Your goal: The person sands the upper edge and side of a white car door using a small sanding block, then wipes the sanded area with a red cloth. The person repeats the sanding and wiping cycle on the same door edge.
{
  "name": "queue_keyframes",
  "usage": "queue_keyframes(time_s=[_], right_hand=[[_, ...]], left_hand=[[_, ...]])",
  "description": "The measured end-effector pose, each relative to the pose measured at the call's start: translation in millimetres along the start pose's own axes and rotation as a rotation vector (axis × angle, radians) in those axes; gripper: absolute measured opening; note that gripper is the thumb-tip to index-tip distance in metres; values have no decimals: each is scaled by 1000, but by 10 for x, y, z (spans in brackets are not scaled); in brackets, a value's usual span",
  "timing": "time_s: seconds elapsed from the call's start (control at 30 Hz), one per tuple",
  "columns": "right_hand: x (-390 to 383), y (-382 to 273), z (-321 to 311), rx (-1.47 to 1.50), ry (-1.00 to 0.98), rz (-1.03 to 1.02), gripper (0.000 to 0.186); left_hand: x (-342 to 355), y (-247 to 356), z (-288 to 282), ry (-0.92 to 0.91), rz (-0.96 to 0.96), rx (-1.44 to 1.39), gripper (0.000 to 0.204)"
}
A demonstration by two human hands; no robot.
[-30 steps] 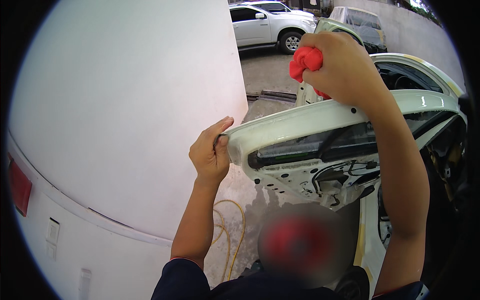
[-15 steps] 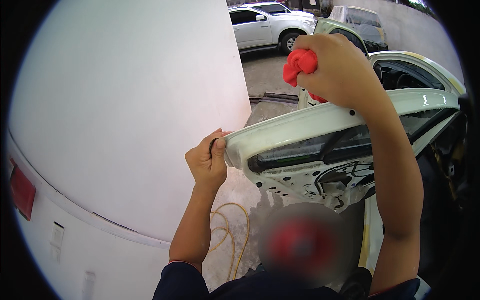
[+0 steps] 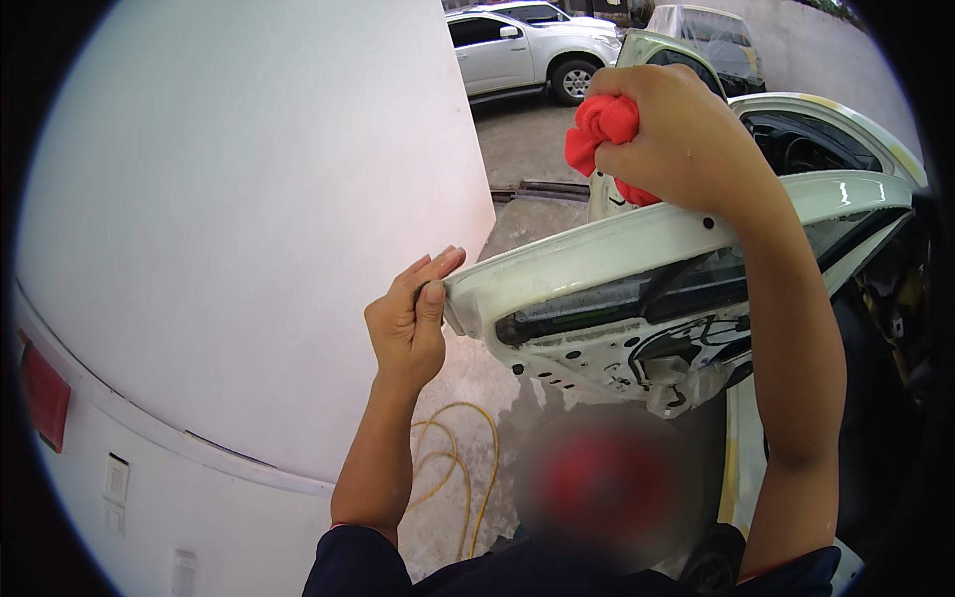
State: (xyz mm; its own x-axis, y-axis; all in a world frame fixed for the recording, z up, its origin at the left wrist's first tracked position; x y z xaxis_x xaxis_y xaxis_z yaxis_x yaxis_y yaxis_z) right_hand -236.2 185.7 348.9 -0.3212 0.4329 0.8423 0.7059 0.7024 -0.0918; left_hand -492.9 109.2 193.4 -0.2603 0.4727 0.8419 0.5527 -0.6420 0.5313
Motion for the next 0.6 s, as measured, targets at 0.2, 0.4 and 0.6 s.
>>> queue_keyframes(time_s=[0.2,0.4,0.6], right_hand=[[-10,4,-13,17,-9,5,39],[5,-7,-22,-15,-13,9,40],[-20,20,-11,89,-4,-12,35]], left_hand=[[0,35,0,-32,37,48,34],[-33,-5,11,-8,102,95,27],[-42,-60,30,5,105,73,27]])
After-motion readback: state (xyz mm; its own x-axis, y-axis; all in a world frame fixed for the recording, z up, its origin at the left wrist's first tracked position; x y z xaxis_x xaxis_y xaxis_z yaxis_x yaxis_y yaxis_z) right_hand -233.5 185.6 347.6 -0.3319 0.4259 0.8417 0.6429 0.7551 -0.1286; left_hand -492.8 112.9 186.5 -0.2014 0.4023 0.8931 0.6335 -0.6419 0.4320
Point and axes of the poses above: each hand's wrist, its own x-axis towards the middle knuckle, its own z-axis out of the palm, y = z × x, the point moved 2 cm from there along x, towards the middle knuckle, and after that the axes turned 11 degrees about y, right-handed, at the moved point
